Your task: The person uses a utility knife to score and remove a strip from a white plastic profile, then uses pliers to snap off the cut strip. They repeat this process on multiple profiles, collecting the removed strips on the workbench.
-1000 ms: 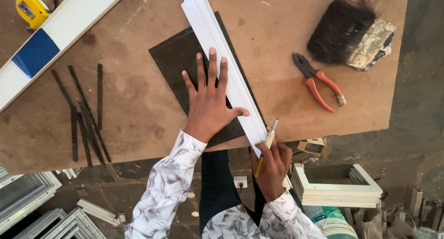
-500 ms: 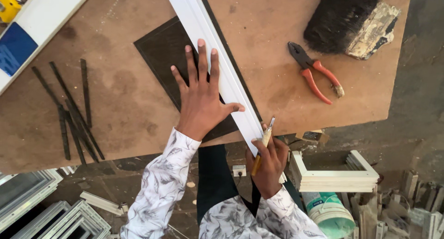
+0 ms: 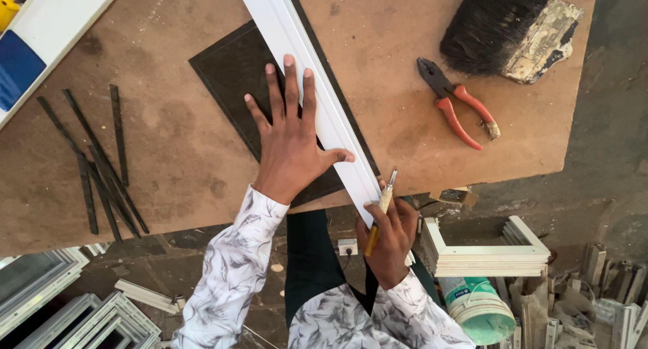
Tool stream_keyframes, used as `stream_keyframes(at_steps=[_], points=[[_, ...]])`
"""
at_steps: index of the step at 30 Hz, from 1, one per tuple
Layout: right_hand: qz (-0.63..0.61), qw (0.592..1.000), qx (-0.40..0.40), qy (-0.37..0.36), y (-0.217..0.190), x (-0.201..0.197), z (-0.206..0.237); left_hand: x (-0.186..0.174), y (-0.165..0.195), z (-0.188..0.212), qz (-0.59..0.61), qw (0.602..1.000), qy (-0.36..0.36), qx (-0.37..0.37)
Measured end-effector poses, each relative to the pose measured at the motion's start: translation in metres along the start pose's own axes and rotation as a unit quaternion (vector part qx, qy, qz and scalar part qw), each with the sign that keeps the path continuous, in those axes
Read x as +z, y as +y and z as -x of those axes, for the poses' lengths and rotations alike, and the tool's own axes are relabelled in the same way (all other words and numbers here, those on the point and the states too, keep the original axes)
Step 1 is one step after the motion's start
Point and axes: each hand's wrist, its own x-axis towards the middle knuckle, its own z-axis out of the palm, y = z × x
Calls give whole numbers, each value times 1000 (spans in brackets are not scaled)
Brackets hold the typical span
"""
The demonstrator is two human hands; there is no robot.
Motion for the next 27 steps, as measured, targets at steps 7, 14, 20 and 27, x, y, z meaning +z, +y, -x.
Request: stream_keyframes(at_steps=[7, 14, 20, 27], points=[[-6, 1000, 2, 0, 0, 2, 1, 0, -1, 1, 8, 1000, 0, -2], [-2, 1000, 6, 1, -2, 4, 1, -5, 3, -1, 15, 1000, -11, -13], [-13, 1000, -1, 5, -1, 4, -1, -9, 5, -2, 13, 1000, -10, -19], [-10, 1000, 5, -5, 0, 4, 0, -9, 5, -2, 17, 1000, -12, -19]])
